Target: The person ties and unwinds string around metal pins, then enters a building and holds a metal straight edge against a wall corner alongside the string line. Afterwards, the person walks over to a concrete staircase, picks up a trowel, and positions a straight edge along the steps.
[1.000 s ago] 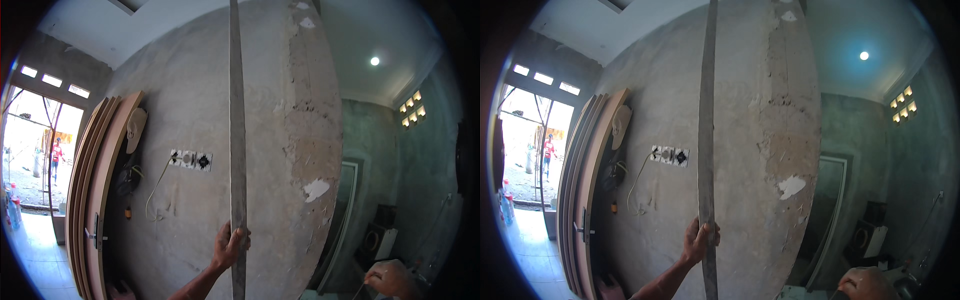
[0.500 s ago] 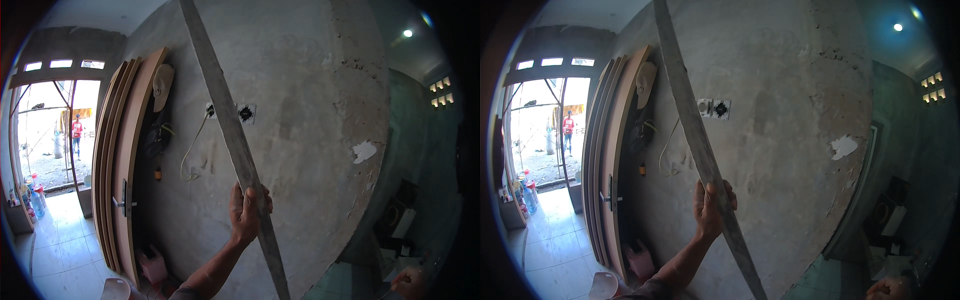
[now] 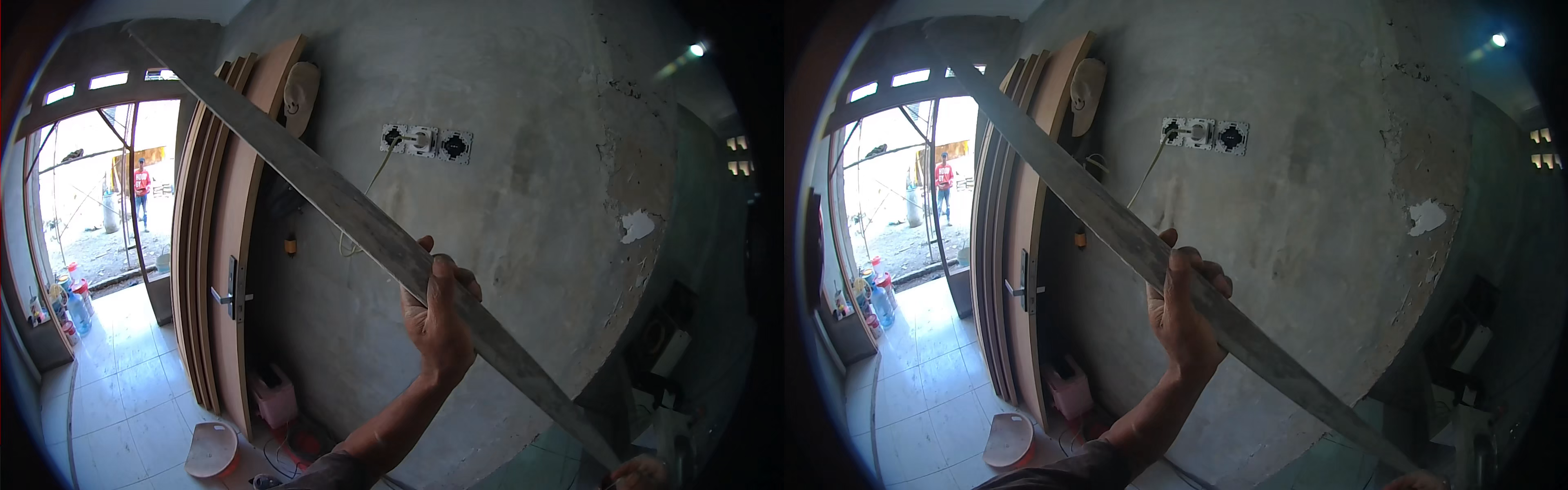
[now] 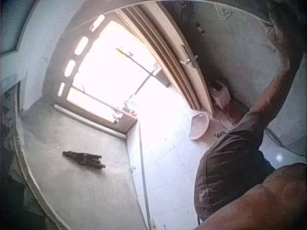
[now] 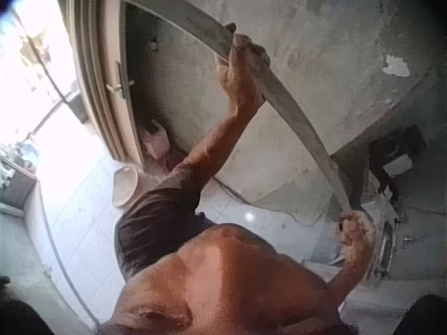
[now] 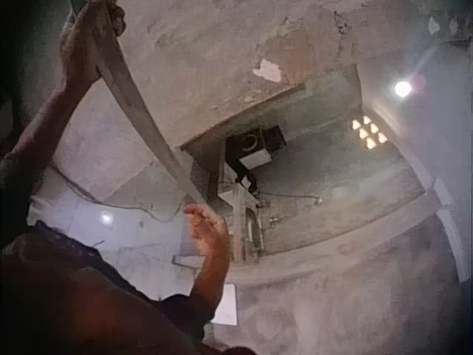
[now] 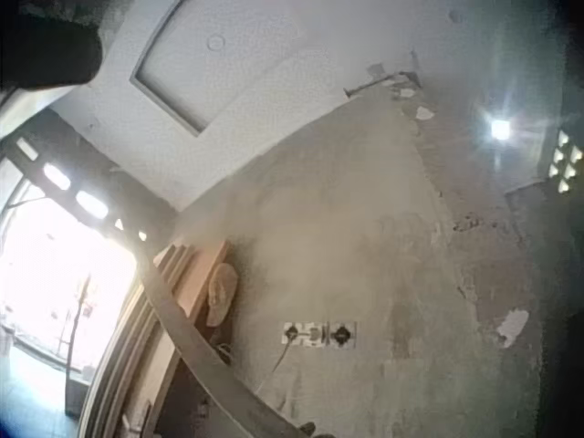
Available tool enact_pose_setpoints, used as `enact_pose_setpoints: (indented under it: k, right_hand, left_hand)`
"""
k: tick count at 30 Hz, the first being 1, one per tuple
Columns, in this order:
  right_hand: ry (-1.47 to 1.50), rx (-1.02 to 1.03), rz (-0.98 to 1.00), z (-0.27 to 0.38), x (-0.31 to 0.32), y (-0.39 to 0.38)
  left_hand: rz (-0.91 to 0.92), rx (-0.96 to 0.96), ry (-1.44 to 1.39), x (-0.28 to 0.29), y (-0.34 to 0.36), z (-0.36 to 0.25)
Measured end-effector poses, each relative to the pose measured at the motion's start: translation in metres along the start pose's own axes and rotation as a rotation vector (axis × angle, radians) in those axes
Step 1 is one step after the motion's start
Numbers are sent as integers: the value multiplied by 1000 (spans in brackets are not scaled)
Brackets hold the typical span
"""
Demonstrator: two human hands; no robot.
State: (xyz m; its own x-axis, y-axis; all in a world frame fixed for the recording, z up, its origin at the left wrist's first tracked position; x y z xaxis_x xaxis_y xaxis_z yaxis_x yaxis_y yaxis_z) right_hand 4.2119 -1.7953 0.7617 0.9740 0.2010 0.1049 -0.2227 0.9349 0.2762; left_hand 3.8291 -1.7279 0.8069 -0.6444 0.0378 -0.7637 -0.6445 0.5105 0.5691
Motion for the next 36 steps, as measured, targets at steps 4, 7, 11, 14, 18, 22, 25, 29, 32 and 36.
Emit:
enact_pose_setpoints:
  k: [4,7,11,14,18,22,25,29,32,36]
  right_hand:
    - [70,75,155,-5,-10,-11]
    - [196,88,176,-4,-16,-18]
    - [383,75,315,-29,-27,5]
    - [380,171,236,-25,-34,21]
    - [292,310,157,-8,-41,30]
    - [235,362,111,-14,-46,28]
    - [191,314,-2,-20,-55,28]
    - [244,547,-139,-12,-51,25]
    - [149,622,-193,-6,-46,32]
    - [61,544,-173,-2,-50,39]
  left_hand:
    - [-101,93,-219,-24,-21,-8]
    - [-59,247,-468,-47,-37,0]
    - [-85,138,-579,-47,-68,-10]
    - [-40,202,-598,-57,-96,6]
    - [-63,283,-526,-70,-144,26]
    - [-38,370,-366,-63,-191,48]
    - [44,416,-197,-48,-220,66]
    - [127,567,-135,-63,-246,60]
    - [9,608,-104,-77,-253,59]
    - [235,726,-82,-57,-251,70]
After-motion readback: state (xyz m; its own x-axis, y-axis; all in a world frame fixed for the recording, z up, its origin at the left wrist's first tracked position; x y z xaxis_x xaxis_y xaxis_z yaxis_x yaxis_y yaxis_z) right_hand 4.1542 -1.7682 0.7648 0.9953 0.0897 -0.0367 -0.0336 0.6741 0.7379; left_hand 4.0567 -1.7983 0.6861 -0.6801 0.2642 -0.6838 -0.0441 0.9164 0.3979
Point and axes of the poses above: each hand's wrist, its own y-axis towards the middle knuckle, its own x-axis out of the back of the hand, z = x × y, the point moved 3 cm from there along y, towards the middle knuckle, and after that the axes turned 15 degrees about x, right-handed, at the moved point
